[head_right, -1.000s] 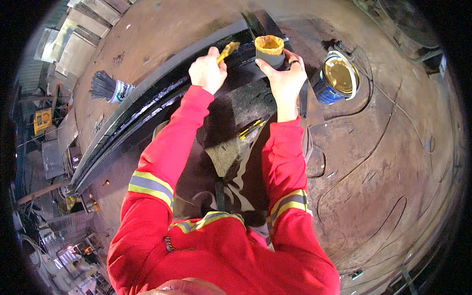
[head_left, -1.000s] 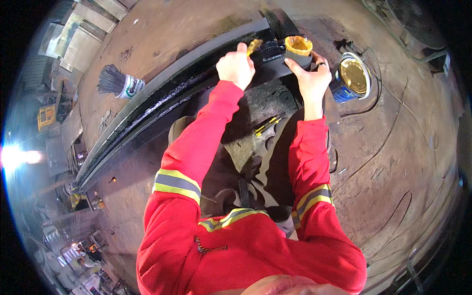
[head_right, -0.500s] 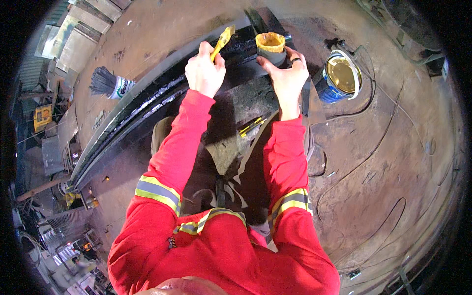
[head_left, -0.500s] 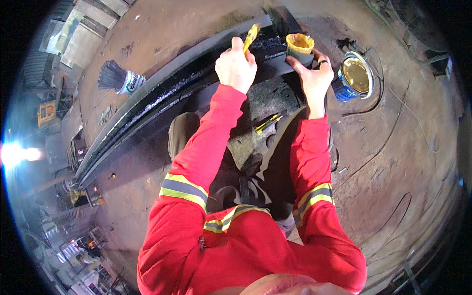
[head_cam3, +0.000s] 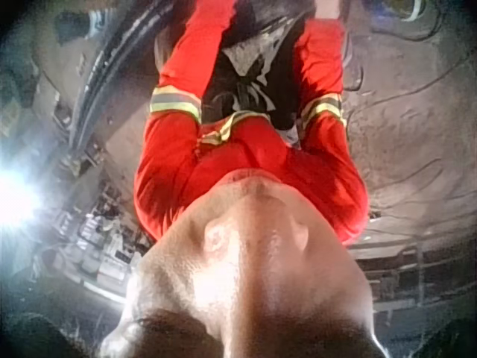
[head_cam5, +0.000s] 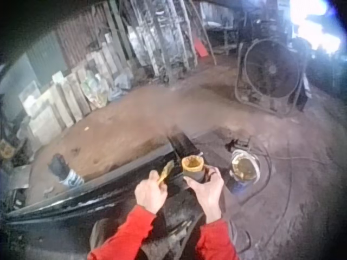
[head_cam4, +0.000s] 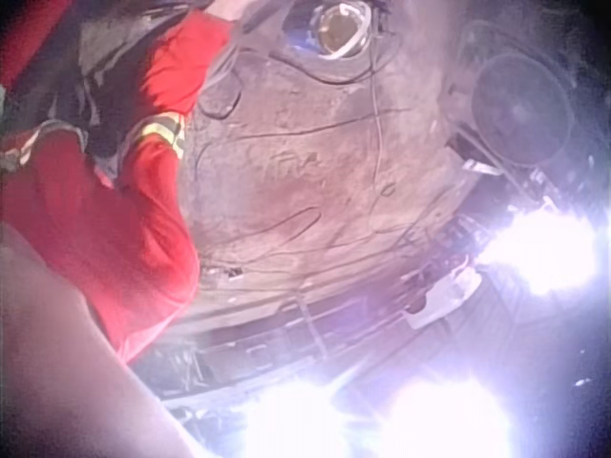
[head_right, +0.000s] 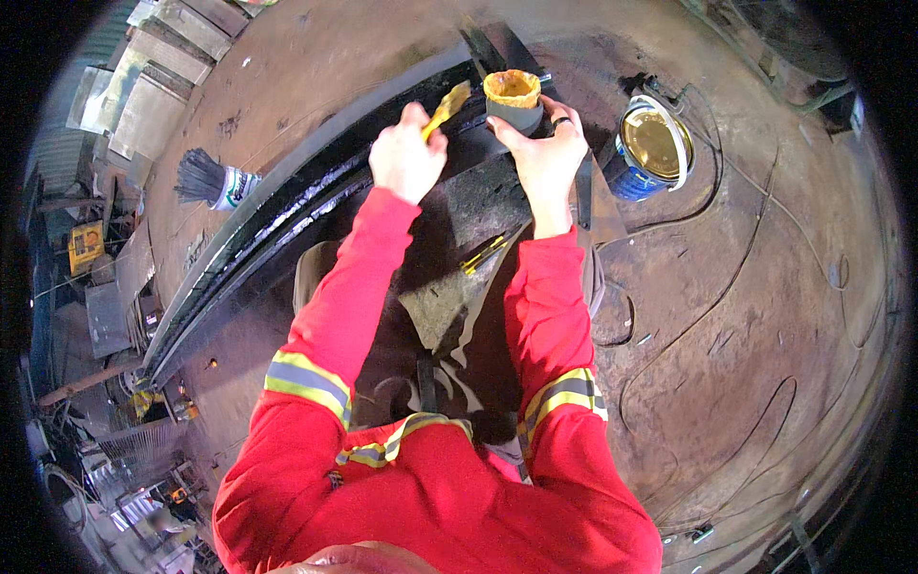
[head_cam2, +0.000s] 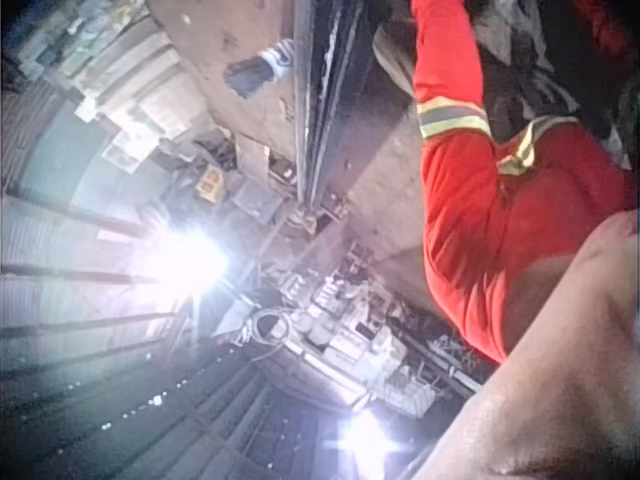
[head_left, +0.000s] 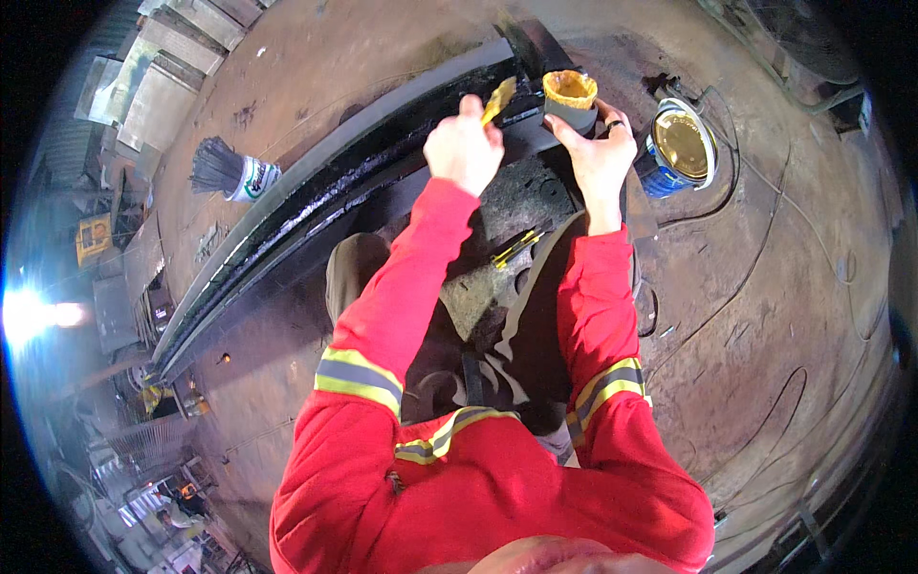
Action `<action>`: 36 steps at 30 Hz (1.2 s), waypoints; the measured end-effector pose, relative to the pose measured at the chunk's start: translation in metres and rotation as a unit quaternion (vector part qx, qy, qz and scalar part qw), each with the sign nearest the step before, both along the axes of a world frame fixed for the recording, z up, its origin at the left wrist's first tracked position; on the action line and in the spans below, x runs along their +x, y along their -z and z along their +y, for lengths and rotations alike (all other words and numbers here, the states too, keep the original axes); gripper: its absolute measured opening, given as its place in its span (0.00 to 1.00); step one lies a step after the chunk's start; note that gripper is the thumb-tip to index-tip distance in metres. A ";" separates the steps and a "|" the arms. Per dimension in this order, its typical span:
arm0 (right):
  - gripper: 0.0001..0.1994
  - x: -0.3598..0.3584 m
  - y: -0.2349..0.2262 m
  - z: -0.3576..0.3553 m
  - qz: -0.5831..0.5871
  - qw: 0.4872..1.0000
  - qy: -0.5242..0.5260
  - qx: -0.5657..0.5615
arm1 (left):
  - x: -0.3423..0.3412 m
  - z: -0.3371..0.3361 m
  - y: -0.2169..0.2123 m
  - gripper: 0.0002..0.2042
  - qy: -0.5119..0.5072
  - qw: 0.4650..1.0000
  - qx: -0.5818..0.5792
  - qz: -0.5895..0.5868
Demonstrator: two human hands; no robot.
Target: The person applies a yellow substance to a long, curved metal beam using a paintbrush. They repeatedly dip the brush into a small container held in the other hand and spread the substance along the beam's surface.
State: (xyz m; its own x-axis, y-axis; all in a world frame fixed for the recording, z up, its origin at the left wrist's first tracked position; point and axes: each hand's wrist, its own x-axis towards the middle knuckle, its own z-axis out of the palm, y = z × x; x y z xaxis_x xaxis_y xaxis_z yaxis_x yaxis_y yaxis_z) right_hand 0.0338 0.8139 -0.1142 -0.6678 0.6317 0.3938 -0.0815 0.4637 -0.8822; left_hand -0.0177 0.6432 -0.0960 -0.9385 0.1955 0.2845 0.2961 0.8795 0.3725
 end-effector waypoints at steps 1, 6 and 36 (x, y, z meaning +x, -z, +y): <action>0.31 -0.001 0.000 -0.002 -0.002 1.000 0.005 0.011 | -0.005 0.007 0.002 0.10 0.008 1.000 -0.014 -0.005; 0.31 -0.006 0.005 -0.009 -0.009 1.000 -0.008 -0.026 | -0.025 0.009 0.015 0.12 -0.095 0.994 0.033 -0.037; 0.30 0.007 -0.035 -0.052 0.117 0.952 -0.280 0.032 | 0.060 -0.219 -0.149 0.07 0.055 0.963 0.263 -0.008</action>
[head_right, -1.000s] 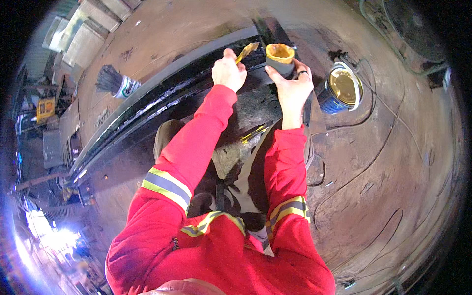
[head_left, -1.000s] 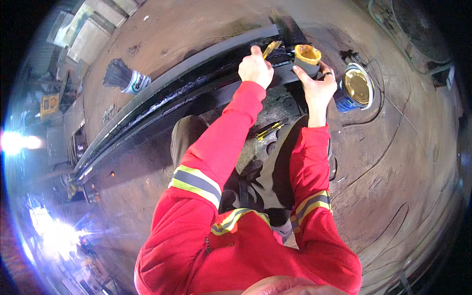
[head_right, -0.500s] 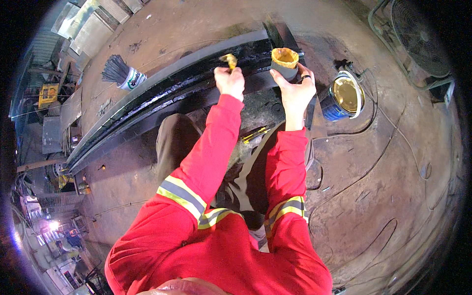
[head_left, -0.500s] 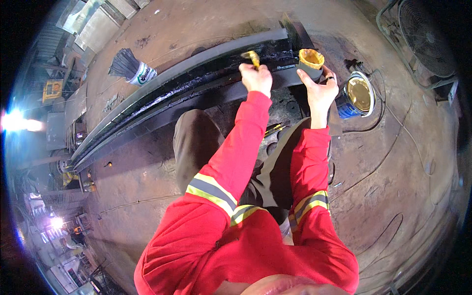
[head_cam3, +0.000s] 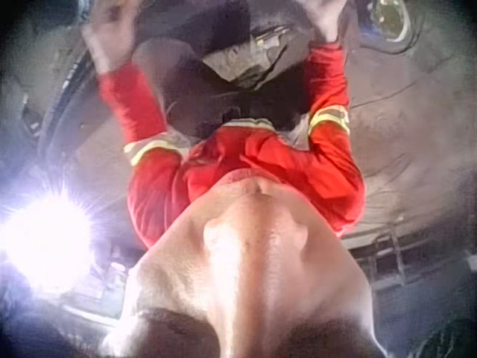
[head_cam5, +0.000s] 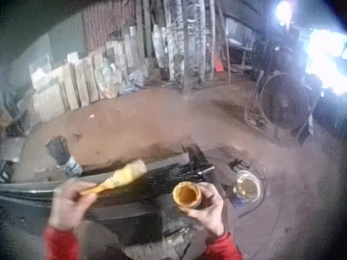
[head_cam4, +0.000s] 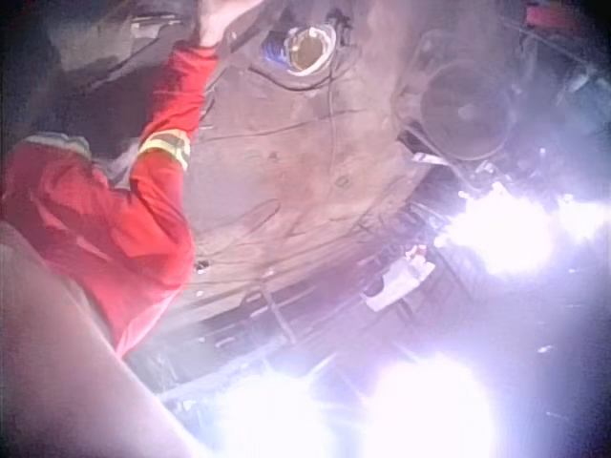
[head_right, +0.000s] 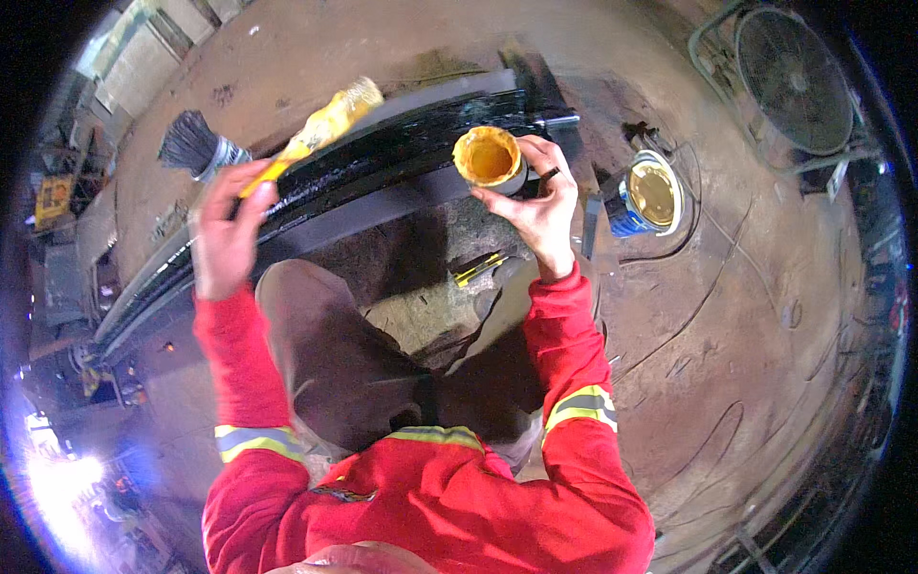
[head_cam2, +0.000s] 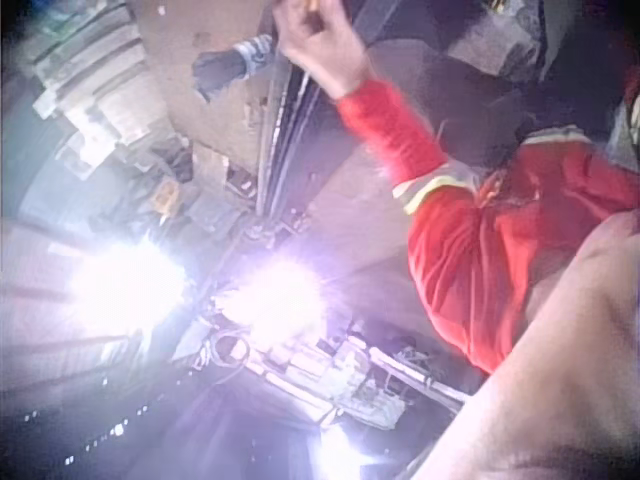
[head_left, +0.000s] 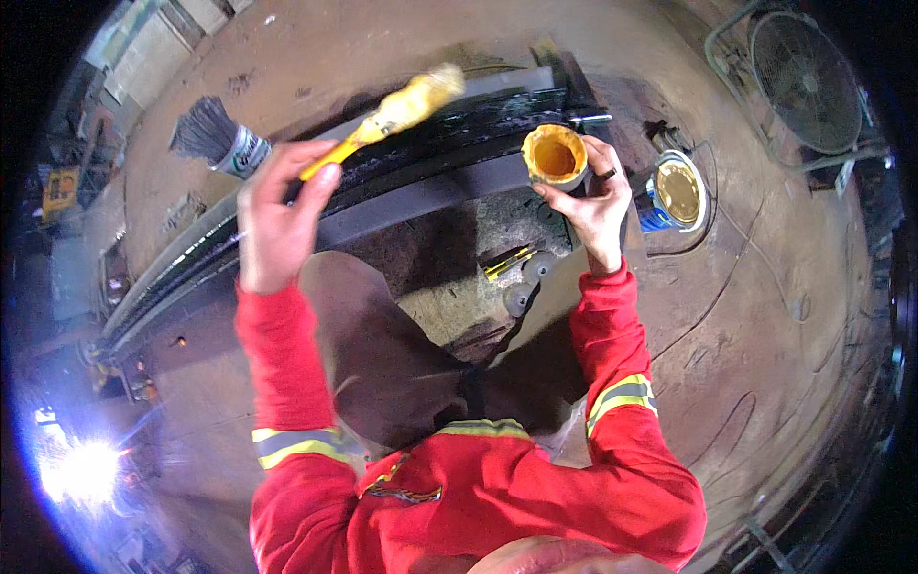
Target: The person applies a yellow substance to a long, curved metal beam using a paintbrush. They repeatedly dip the brush into a small container held in the other hand and spread the substance along the beam's surface.
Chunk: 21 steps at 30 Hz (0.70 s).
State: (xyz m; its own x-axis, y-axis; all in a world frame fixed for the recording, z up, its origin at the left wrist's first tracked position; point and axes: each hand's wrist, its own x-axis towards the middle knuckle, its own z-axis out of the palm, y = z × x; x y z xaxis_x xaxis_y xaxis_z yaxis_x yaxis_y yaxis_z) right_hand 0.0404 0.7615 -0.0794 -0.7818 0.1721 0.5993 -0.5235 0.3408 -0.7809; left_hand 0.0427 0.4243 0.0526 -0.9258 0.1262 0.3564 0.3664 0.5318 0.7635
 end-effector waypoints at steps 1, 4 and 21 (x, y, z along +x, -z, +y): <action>0.30 -0.005 -0.005 -0.011 0.000 1.000 -0.019 0.007 | -0.008 -0.017 -0.033 0.07 0.080 0.991 -0.078 0.073; 0.31 -0.023 -0.033 -0.052 0.010 0.993 -0.076 0.087 | -0.027 -0.046 -0.088 0.09 0.239 0.946 -0.191 0.111; 0.33 -0.056 -0.280 -0.207 -0.166 0.957 -0.130 0.200 | -0.146 -0.115 -0.245 0.07 0.361 0.890 -0.261 -0.096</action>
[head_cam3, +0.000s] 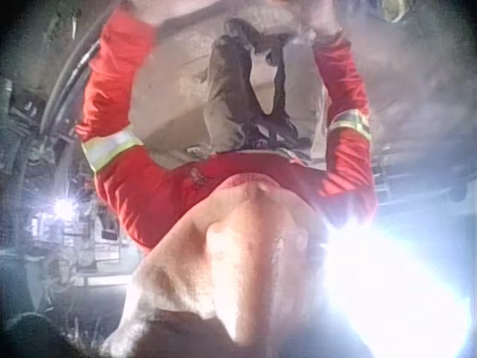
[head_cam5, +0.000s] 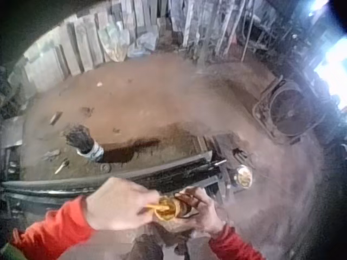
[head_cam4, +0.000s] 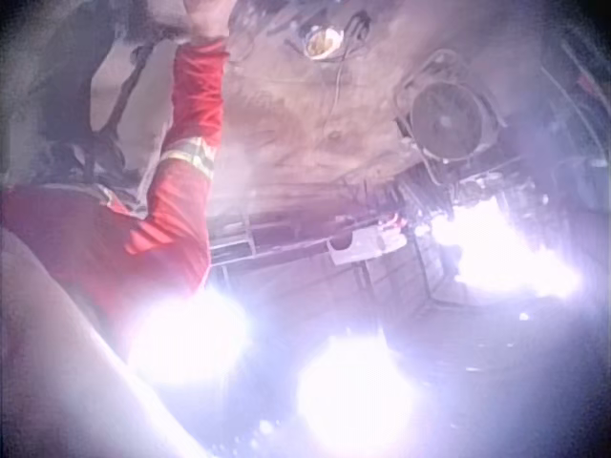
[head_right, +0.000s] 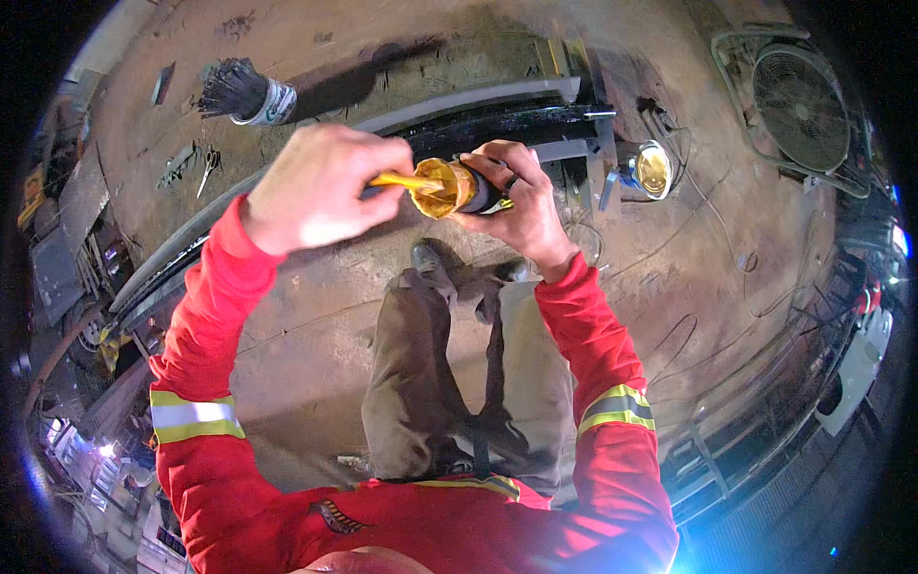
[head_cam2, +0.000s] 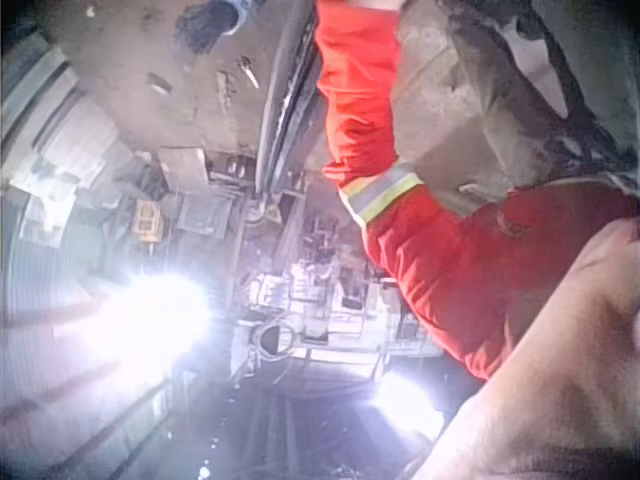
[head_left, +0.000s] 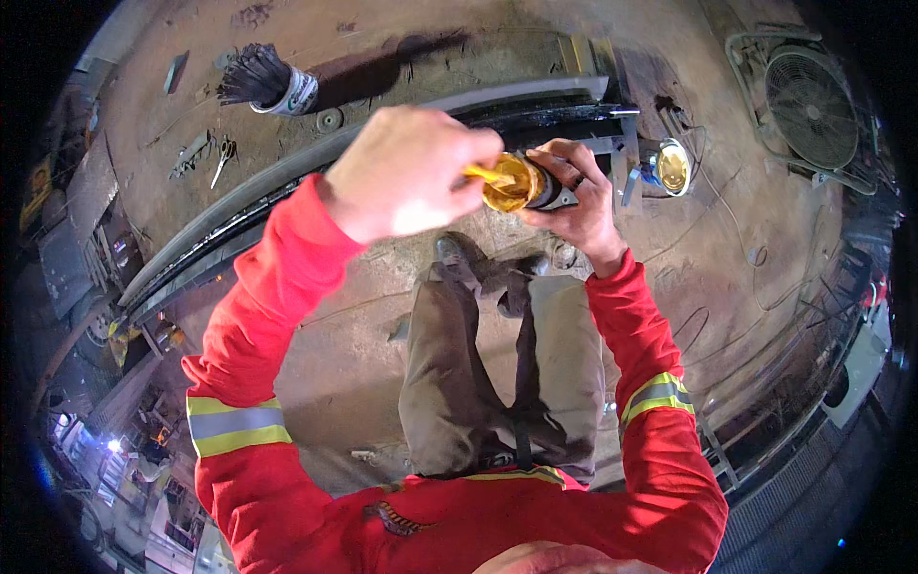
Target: The person applies a yellow substance to a long, curved metal beam using a paintbrush. They repeatedly dip the brush into a small container held in the other hand and spread the substance along the beam's surface.
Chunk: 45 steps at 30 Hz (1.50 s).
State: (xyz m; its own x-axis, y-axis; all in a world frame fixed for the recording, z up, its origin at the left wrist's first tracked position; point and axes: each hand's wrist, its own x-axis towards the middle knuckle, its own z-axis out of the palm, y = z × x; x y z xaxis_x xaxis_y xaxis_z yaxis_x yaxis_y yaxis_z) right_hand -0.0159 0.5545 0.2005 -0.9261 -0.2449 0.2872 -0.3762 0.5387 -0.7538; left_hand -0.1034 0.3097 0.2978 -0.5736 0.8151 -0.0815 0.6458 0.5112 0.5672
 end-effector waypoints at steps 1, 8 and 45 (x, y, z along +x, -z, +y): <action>0.33 0.002 -0.003 -0.001 -0.006 1.000 0.000 0.004 | -0.004 -0.011 -0.003 0.08 -0.016 0.999 0.000 -0.044; 0.33 0.001 -0.006 0.008 -0.035 0.999 0.040 0.006 | 0.003 -0.002 -0.008 0.06 -0.048 0.998 0.002 0.049; 0.30 -0.139 0.069 0.037 -0.130 0.975 0.165 -0.074 | -0.111 -0.008 0.095 0.09 -0.340 0.876 0.210 -0.270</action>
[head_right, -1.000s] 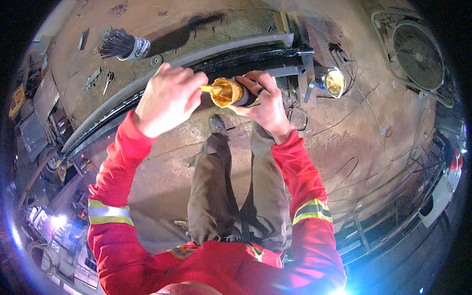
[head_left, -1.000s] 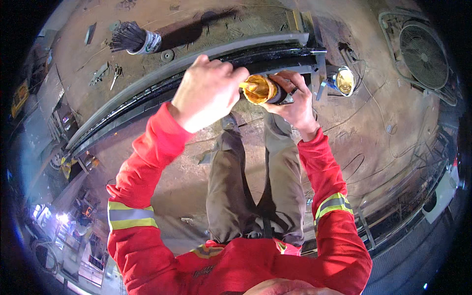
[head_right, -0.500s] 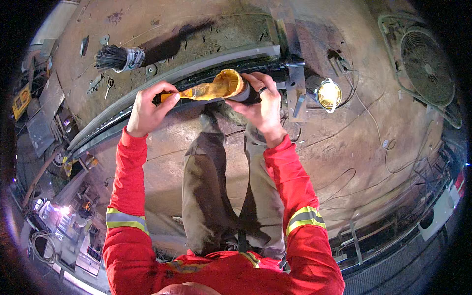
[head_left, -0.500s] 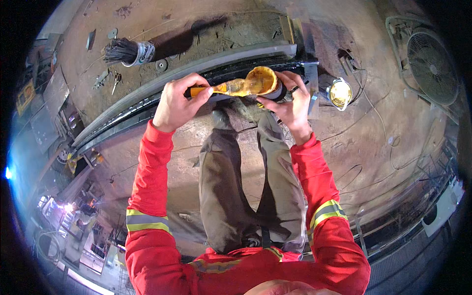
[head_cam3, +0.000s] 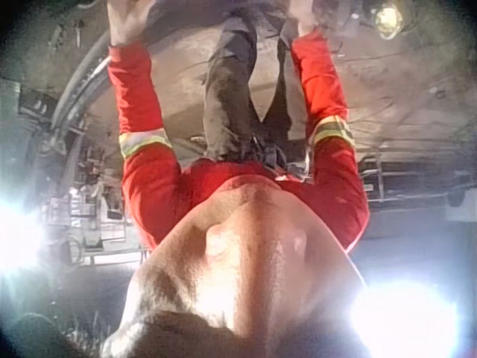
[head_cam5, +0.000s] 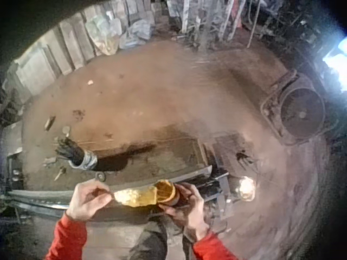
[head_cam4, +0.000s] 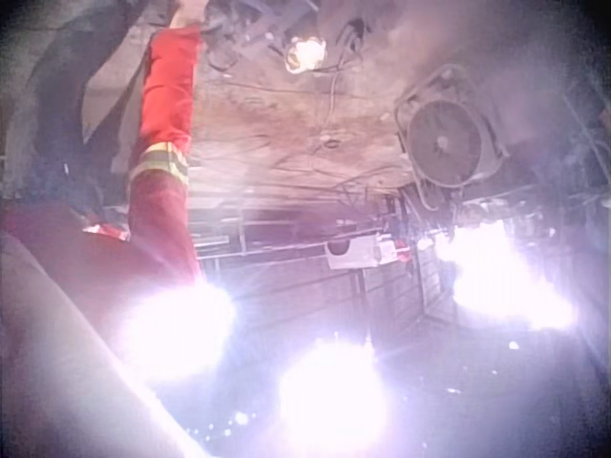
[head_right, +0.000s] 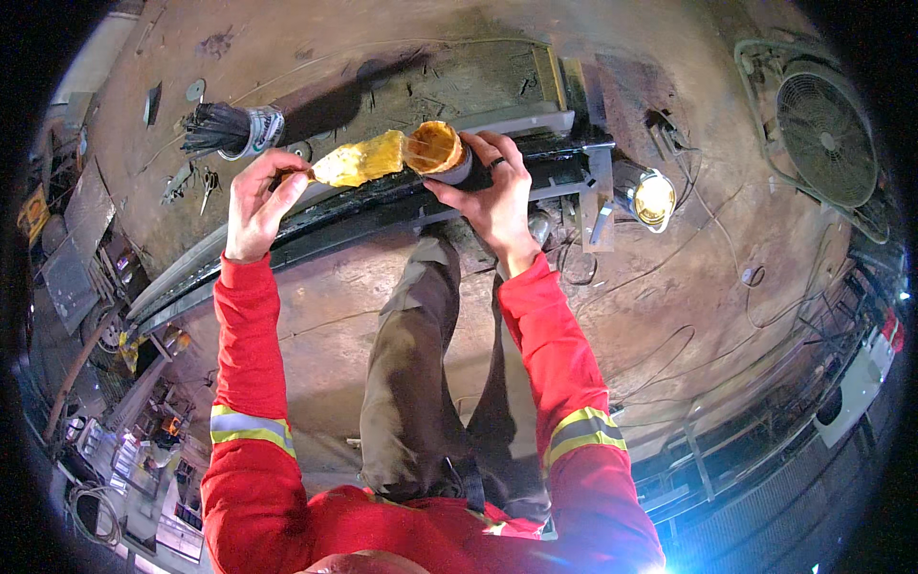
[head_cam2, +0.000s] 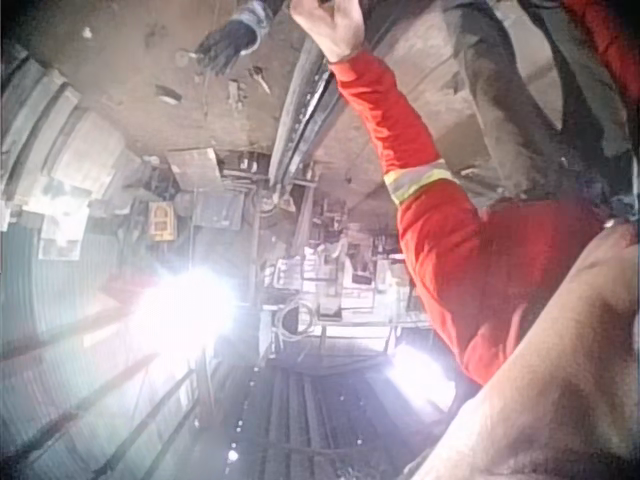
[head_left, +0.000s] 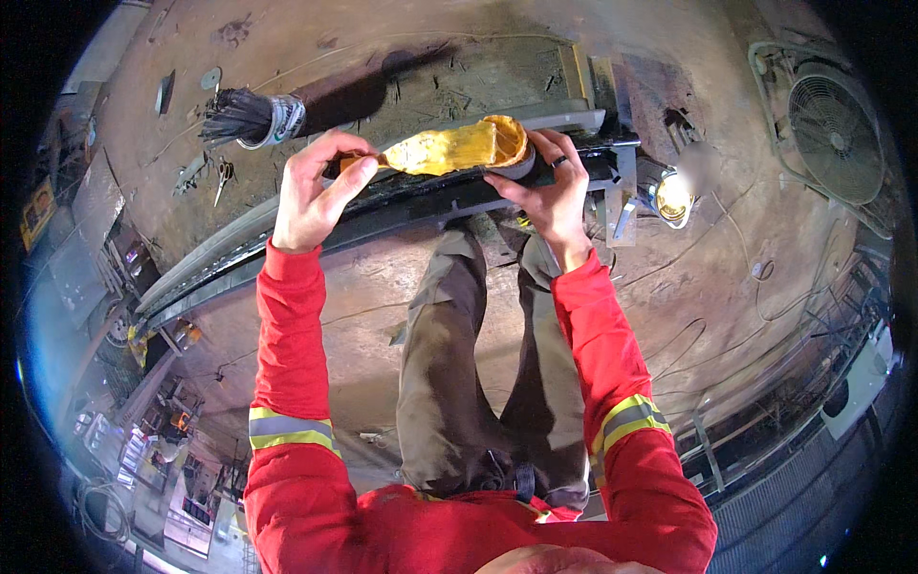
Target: The person applies a yellow substance to a long, curved metal beam using a paintbrush. They repeatedly dip the brush into a small container held in the other hand and spread the substance along the beam's surface.
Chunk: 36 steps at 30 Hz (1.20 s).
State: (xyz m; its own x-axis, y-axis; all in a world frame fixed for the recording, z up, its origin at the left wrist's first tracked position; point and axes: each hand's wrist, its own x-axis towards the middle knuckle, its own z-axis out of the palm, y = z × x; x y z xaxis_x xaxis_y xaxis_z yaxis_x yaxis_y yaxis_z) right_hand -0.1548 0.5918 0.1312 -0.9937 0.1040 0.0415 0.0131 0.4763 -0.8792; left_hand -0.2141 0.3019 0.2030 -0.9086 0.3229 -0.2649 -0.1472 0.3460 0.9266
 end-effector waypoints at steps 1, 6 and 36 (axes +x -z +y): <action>0.30 -0.002 0.002 -0.007 0.005 1.000 0.004 -0.010 | -0.001 -0.006 0.001 0.09 -0.006 1.000 -0.002 -0.005; 0.31 -0.019 0.025 -0.016 0.040 0.999 0.029 0.014 | 0.004 -0.032 0.012 0.10 -0.066 0.996 0.031 -0.061; 0.30 -0.016 0.152 0.102 -0.067 0.988 0.131 -0.041 | -0.039 0.052 0.240 0.12 0.449 0.724 -0.504 0.139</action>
